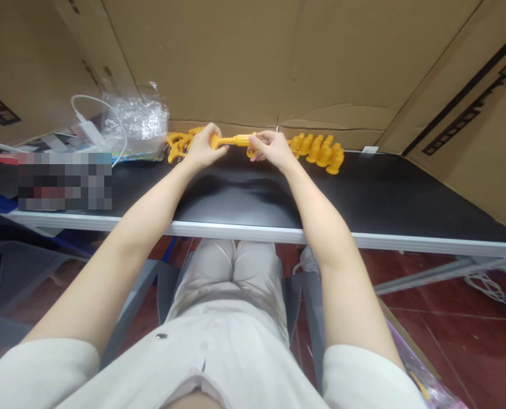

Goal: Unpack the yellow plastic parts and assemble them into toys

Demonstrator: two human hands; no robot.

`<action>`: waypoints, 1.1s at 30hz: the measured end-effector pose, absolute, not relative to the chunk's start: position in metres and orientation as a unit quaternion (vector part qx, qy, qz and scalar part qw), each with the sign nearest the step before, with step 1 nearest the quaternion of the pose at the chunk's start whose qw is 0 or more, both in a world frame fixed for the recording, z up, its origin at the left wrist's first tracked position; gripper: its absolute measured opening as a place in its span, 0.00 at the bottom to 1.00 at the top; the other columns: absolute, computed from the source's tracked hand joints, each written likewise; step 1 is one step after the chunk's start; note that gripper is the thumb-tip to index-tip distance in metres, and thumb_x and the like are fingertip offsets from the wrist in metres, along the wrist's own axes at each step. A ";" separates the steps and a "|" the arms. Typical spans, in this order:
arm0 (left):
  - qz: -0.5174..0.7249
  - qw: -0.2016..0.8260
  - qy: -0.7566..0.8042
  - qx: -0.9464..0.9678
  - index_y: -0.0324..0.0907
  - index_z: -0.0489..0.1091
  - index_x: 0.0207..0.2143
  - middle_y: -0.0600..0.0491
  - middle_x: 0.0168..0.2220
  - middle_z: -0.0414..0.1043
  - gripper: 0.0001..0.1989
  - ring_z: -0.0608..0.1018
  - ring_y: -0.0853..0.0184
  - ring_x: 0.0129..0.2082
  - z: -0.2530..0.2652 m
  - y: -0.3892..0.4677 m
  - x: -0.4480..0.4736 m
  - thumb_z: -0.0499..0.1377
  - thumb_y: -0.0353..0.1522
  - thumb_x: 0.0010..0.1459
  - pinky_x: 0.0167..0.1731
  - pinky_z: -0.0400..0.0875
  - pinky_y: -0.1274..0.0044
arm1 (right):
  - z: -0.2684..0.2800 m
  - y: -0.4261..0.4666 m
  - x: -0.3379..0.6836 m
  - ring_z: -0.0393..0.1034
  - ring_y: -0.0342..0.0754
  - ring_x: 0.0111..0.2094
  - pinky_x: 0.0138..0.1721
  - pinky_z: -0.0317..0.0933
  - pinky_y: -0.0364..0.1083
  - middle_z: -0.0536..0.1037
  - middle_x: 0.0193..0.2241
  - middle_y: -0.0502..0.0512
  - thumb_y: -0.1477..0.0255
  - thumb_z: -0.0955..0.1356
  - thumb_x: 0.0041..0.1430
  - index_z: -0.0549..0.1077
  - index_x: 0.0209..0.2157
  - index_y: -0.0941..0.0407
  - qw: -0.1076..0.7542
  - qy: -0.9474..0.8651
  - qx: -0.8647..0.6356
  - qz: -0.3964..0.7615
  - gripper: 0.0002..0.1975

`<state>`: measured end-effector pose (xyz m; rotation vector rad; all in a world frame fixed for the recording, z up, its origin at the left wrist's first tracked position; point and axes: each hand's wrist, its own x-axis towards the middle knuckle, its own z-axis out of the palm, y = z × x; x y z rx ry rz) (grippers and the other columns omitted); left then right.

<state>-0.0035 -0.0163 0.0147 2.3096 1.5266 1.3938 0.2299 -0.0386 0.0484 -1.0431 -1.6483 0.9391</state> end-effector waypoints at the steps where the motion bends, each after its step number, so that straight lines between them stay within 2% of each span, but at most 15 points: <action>1: 0.448 0.020 0.493 0.745 0.45 0.68 0.41 0.54 0.32 0.71 0.11 0.81 0.59 0.41 0.015 -0.017 -0.003 0.67 0.31 0.58 0.44 0.74 0.68 | 0.049 -0.039 0.229 0.82 0.49 0.31 0.35 0.78 0.45 0.83 0.33 0.56 0.49 0.79 0.56 0.78 0.41 0.57 0.470 -0.673 -0.426 0.381 0.26; 6: 0.445 0.017 0.489 0.750 0.46 0.69 0.43 0.54 0.33 0.71 0.12 0.81 0.58 0.42 0.015 -0.017 -0.003 0.67 0.30 0.58 0.45 0.73 0.67 | 0.049 -0.039 0.228 0.80 0.45 0.27 0.29 0.75 0.41 0.82 0.30 0.54 0.44 0.77 0.55 0.78 0.37 0.57 0.472 -0.675 -0.432 0.368 0.28; 10: 0.439 0.014 0.496 0.748 0.45 0.69 0.42 0.53 0.34 0.72 0.12 0.81 0.57 0.43 0.014 -0.016 -0.003 0.67 0.31 0.58 0.46 0.73 0.66 | 0.049 -0.037 0.228 0.80 0.46 0.26 0.27 0.74 0.42 0.82 0.27 0.54 0.41 0.76 0.54 0.77 0.34 0.57 0.473 -0.679 -0.434 0.357 0.30; 20: 0.463 0.012 0.471 0.751 0.46 0.66 0.37 0.55 0.30 0.70 0.14 0.81 0.59 0.39 0.011 -0.013 -0.002 0.69 0.29 0.55 0.43 0.73 0.69 | 0.047 -0.037 0.222 0.78 0.47 0.23 0.24 0.72 0.42 0.79 0.23 0.55 0.39 0.74 0.57 0.75 0.30 0.57 0.470 -0.648 -0.473 0.368 0.32; 27: 0.480 0.026 0.460 0.747 0.46 0.65 0.36 0.56 0.29 0.68 0.15 0.81 0.59 0.38 0.009 -0.009 -0.003 0.70 0.29 0.53 0.44 0.74 0.69 | 0.046 -0.037 0.223 0.78 0.47 0.24 0.26 0.75 0.43 0.81 0.25 0.56 0.34 0.72 0.54 0.76 0.32 0.57 0.453 -0.652 -0.479 0.374 0.36; 33: 0.434 0.039 0.496 0.751 0.46 0.69 0.41 0.53 0.32 0.73 0.12 0.82 0.56 0.41 0.015 -0.021 -0.001 0.67 0.30 0.56 0.46 0.73 0.66 | 0.047 -0.037 0.224 0.79 0.49 0.25 0.30 0.78 0.48 0.81 0.27 0.56 0.35 0.73 0.53 0.78 0.39 0.57 0.457 -0.630 -0.475 0.411 0.37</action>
